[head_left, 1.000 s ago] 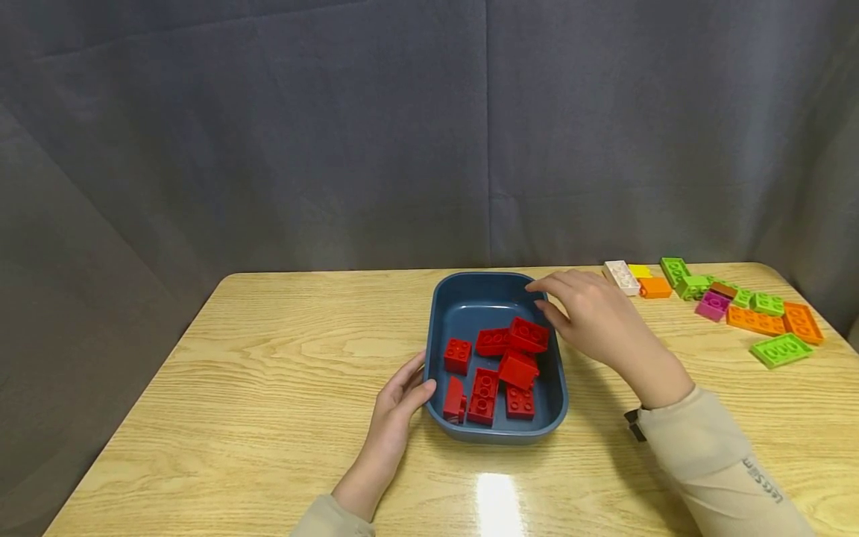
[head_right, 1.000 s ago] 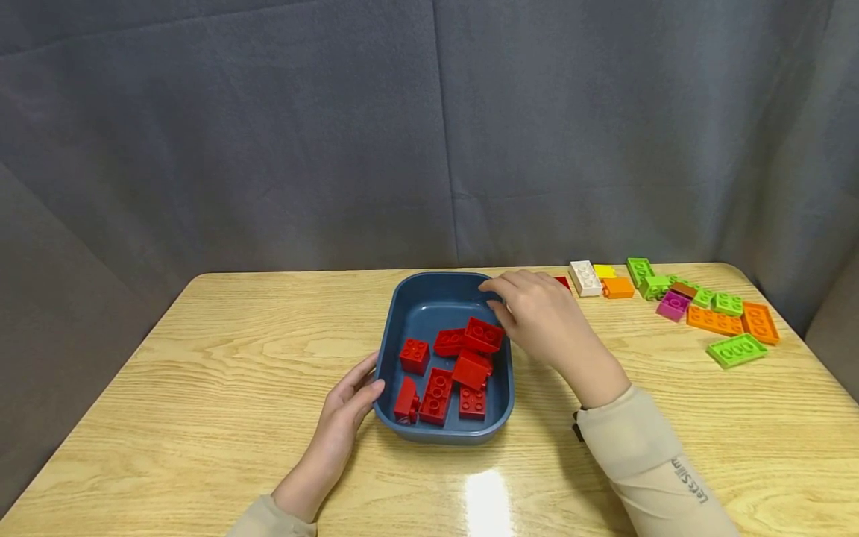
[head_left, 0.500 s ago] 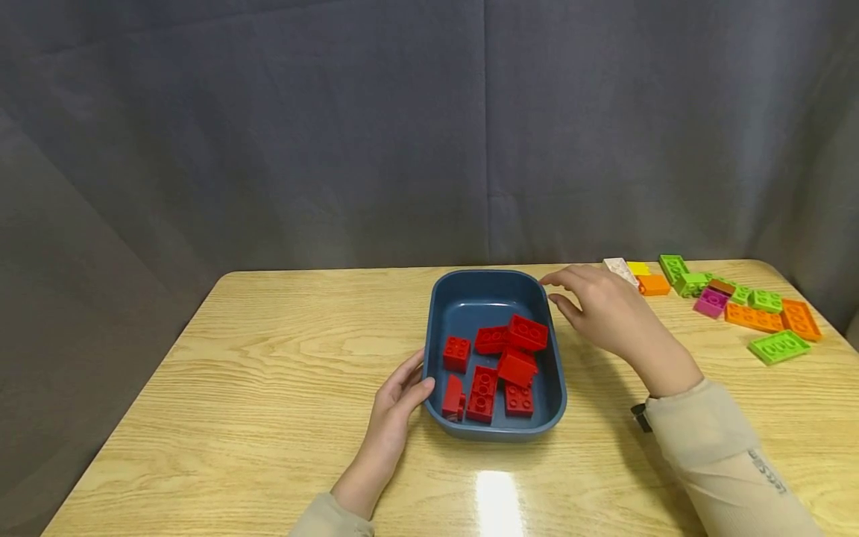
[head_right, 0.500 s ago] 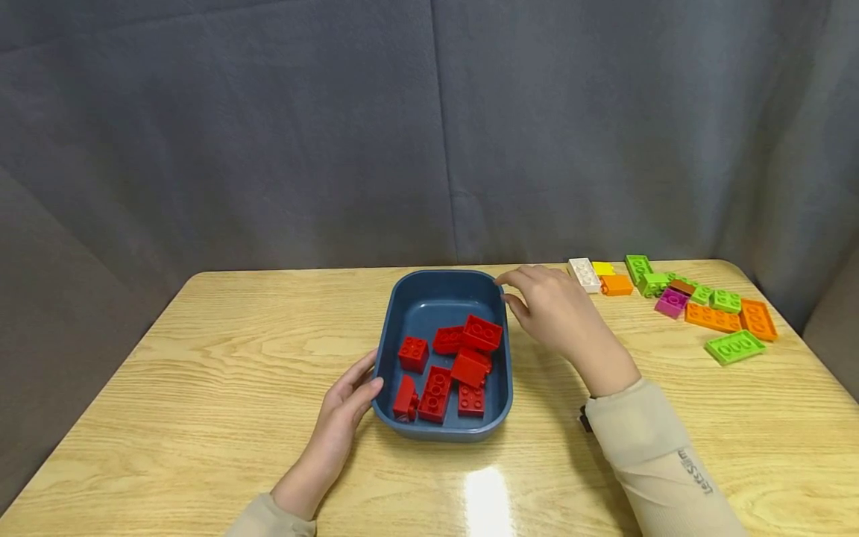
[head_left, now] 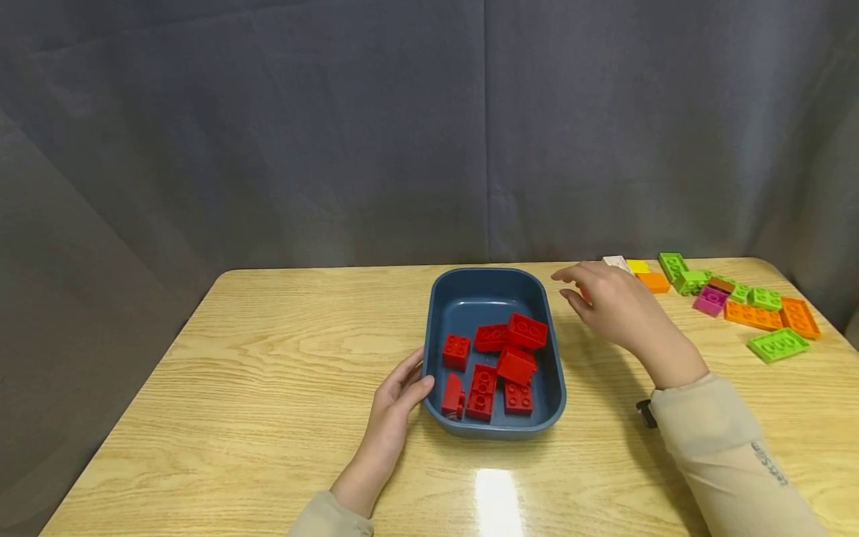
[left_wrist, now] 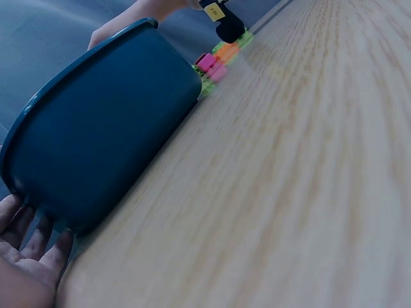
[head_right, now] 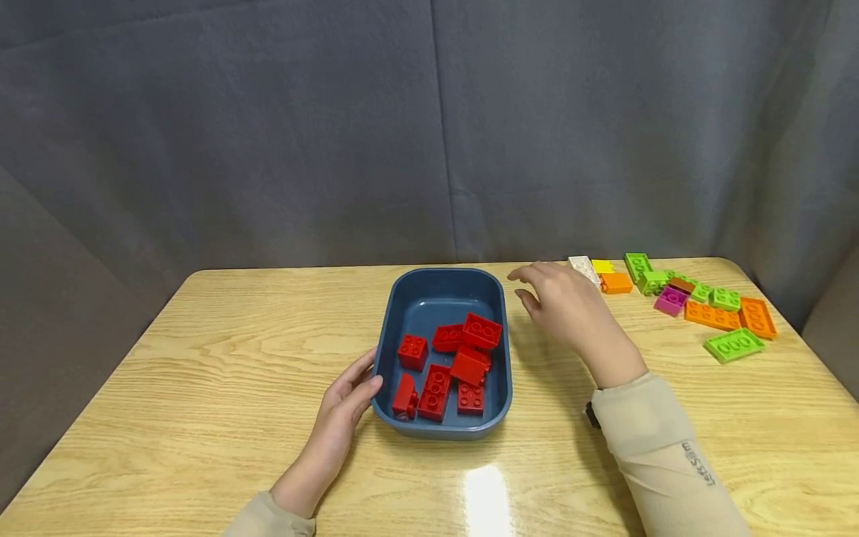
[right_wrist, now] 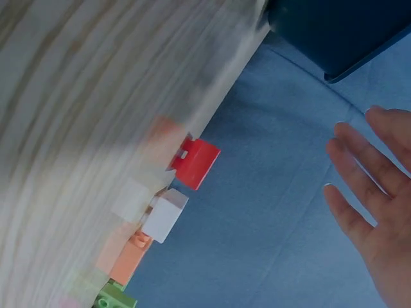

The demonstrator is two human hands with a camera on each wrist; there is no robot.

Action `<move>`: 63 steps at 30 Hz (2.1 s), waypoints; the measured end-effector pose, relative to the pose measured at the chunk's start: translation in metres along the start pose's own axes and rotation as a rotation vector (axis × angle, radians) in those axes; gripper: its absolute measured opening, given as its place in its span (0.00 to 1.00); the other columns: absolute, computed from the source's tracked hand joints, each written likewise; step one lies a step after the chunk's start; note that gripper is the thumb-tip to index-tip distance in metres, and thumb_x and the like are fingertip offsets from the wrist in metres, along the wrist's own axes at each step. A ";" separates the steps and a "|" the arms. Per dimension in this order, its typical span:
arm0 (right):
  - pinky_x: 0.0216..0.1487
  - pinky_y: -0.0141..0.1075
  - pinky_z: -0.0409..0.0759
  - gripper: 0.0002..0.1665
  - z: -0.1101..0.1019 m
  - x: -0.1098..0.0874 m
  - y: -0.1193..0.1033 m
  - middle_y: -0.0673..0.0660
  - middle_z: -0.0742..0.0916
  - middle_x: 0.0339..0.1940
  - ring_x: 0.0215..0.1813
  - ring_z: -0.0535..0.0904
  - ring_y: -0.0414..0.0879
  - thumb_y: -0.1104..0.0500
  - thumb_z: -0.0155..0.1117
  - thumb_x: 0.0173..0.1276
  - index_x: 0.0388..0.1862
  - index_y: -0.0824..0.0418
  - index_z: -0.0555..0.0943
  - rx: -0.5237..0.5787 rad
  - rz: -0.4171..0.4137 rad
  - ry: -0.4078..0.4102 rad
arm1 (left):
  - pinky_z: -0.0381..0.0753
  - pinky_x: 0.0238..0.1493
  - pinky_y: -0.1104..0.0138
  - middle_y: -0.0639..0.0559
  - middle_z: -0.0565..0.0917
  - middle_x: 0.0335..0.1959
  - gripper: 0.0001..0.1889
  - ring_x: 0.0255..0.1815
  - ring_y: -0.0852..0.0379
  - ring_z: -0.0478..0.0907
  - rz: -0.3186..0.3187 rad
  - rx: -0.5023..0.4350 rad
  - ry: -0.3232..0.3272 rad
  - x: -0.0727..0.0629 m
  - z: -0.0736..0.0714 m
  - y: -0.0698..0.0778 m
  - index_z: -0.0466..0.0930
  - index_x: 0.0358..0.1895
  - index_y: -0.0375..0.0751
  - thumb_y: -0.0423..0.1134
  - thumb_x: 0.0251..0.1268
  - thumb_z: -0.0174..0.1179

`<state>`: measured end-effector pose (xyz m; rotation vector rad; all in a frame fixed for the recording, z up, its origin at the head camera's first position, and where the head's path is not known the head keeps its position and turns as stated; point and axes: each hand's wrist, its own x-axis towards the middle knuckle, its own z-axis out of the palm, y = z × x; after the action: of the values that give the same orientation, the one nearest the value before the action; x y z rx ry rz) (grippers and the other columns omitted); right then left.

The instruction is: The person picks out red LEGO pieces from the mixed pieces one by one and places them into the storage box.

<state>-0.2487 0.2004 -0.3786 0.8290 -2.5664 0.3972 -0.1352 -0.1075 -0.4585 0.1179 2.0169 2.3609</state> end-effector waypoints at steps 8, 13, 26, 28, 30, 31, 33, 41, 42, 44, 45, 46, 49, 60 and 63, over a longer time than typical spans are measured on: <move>0.41 0.48 0.79 0.15 0.002 -0.003 0.009 0.61 0.87 0.40 0.37 0.78 0.54 0.68 0.69 0.63 0.49 0.65 0.84 0.009 0.033 -0.001 | 0.67 0.64 0.73 0.39 0.70 0.70 0.29 0.71 0.46 0.65 0.002 -0.004 0.000 -0.001 0.000 0.001 0.65 0.73 0.34 0.37 0.71 0.56; 0.46 0.53 0.79 0.15 0.002 -0.006 0.016 0.64 0.87 0.45 0.44 0.81 0.58 0.67 0.68 0.64 0.51 0.66 0.83 0.027 0.073 -0.028 | 0.66 0.65 0.70 0.40 0.71 0.70 0.28 0.71 0.47 0.66 0.003 0.009 0.003 0.000 -0.001 0.000 0.65 0.72 0.35 0.38 0.71 0.56; 0.45 0.54 0.78 0.16 -0.004 -0.010 0.035 0.63 0.85 0.42 0.41 0.78 0.57 0.66 0.68 0.63 0.51 0.65 0.82 0.015 0.202 -0.121 | 0.65 0.67 0.67 0.42 0.70 0.70 0.28 0.71 0.47 0.65 0.001 0.020 -0.003 0.001 -0.001 -0.002 0.65 0.73 0.36 0.38 0.71 0.56; 0.46 0.56 0.78 0.18 -0.007 -0.011 0.038 0.66 0.85 0.45 0.42 0.79 0.59 0.66 0.68 0.63 0.53 0.66 0.81 0.010 0.216 -0.129 | 0.65 0.66 0.68 0.41 0.70 0.70 0.29 0.71 0.47 0.65 0.002 0.017 -0.004 0.001 0.000 -0.002 0.65 0.73 0.35 0.38 0.71 0.56; 0.47 0.57 0.78 0.18 -0.009 -0.012 0.040 0.67 0.85 0.47 0.43 0.80 0.61 0.66 0.67 0.65 0.54 0.67 0.80 0.023 0.225 -0.139 | 0.65 0.66 0.69 0.41 0.70 0.70 0.29 0.71 0.47 0.65 0.002 0.016 -0.002 0.001 0.000 -0.002 0.65 0.73 0.35 0.38 0.71 0.56; 0.47 0.57 0.77 0.19 -0.010 -0.012 0.040 0.67 0.85 0.48 0.44 0.80 0.61 0.66 0.67 0.65 0.55 0.67 0.80 0.027 0.228 -0.141 | 0.65 0.66 0.69 0.41 0.70 0.70 0.28 0.71 0.47 0.65 0.004 0.014 -0.002 0.001 0.001 -0.002 0.65 0.73 0.35 0.38 0.71 0.56; 0.48 0.58 0.77 0.19 -0.012 -0.011 0.041 0.68 0.84 0.48 0.45 0.80 0.62 0.66 0.66 0.65 0.55 0.68 0.80 0.031 0.227 -0.140 | 0.66 0.65 0.69 0.41 0.70 0.70 0.28 0.71 0.47 0.65 0.005 0.014 0.000 0.001 0.001 -0.001 0.65 0.73 0.35 0.38 0.71 0.56; 0.50 0.59 0.76 0.17 -0.016 -0.005 0.045 0.69 0.84 0.51 0.51 0.79 0.64 0.64 0.63 0.69 0.55 0.68 0.80 0.050 0.236 -0.131 | 0.66 0.64 0.71 0.40 0.70 0.70 0.28 0.71 0.46 0.66 0.003 0.017 0.008 -0.002 0.000 -0.001 0.65 0.72 0.34 0.37 0.71 0.56; 0.50 0.59 0.76 0.17 -0.015 -0.003 0.045 0.69 0.83 0.52 0.51 0.79 0.65 0.63 0.63 0.70 0.56 0.68 0.80 0.053 0.239 -0.138 | 0.66 0.64 0.71 0.40 0.70 0.70 0.28 0.71 0.46 0.66 0.004 0.016 0.009 -0.003 -0.001 -0.001 0.65 0.72 0.34 0.37 0.71 0.56; 0.51 0.59 0.76 0.18 -0.013 -0.001 0.046 0.68 0.83 0.53 0.51 0.79 0.64 0.63 0.63 0.70 0.57 0.68 0.79 0.056 0.242 -0.148 | 0.66 0.64 0.71 0.40 0.70 0.70 0.28 0.71 0.46 0.66 0.004 0.019 0.012 -0.003 -0.002 -0.001 0.65 0.72 0.34 0.37 0.71 0.56; 0.51 0.59 0.75 0.18 -0.012 0.001 0.046 0.68 0.83 0.54 0.51 0.78 0.64 0.62 0.63 0.70 0.57 0.68 0.79 0.059 0.248 -0.154 | 0.67 0.64 0.71 0.40 0.71 0.70 0.28 0.71 0.46 0.66 0.004 0.019 0.012 -0.003 -0.002 -0.001 0.65 0.72 0.34 0.37 0.71 0.56; 0.52 0.59 0.75 0.19 -0.011 0.002 0.047 0.69 0.83 0.54 0.51 0.78 0.64 0.62 0.63 0.70 0.57 0.68 0.79 0.062 0.253 -0.164 | 0.67 0.64 0.71 0.40 0.71 0.70 0.28 0.71 0.46 0.66 0.004 0.019 0.012 -0.003 -0.003 0.000 0.65 0.72 0.34 0.37 0.71 0.56; 0.53 0.59 0.74 0.20 -0.007 0.006 0.049 0.69 0.82 0.56 0.52 0.78 0.64 0.62 0.64 0.69 0.58 0.68 0.78 0.069 0.277 -0.199 | 0.66 0.64 0.70 0.40 0.70 0.70 0.28 0.71 0.46 0.66 0.005 0.023 0.012 -0.002 -0.003 0.000 0.65 0.72 0.34 0.38 0.71 0.56; 0.61 0.63 0.67 0.29 0.008 0.013 0.058 0.74 0.78 0.59 0.59 0.71 0.70 0.59 0.69 0.65 0.62 0.70 0.75 0.020 0.304 -0.319 | 0.66 0.66 0.67 0.42 0.70 0.70 0.28 0.71 0.47 0.66 0.005 0.028 0.001 0.000 -0.003 -0.001 0.66 0.72 0.36 0.38 0.71 0.57; 0.63 0.63 0.66 0.34 0.010 0.012 0.059 0.76 0.75 0.62 0.62 0.68 0.72 0.60 0.72 0.63 0.64 0.73 0.72 0.028 0.309 -0.351 | 0.66 0.67 0.65 0.43 0.70 0.70 0.28 0.71 0.48 0.66 0.001 0.017 -0.008 0.002 -0.003 -0.001 0.66 0.72 0.36 0.38 0.71 0.57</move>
<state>-0.2967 0.2369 -0.3903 0.5477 -3.0369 0.4087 -0.1370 -0.1097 -0.4601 0.1286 2.0345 2.3401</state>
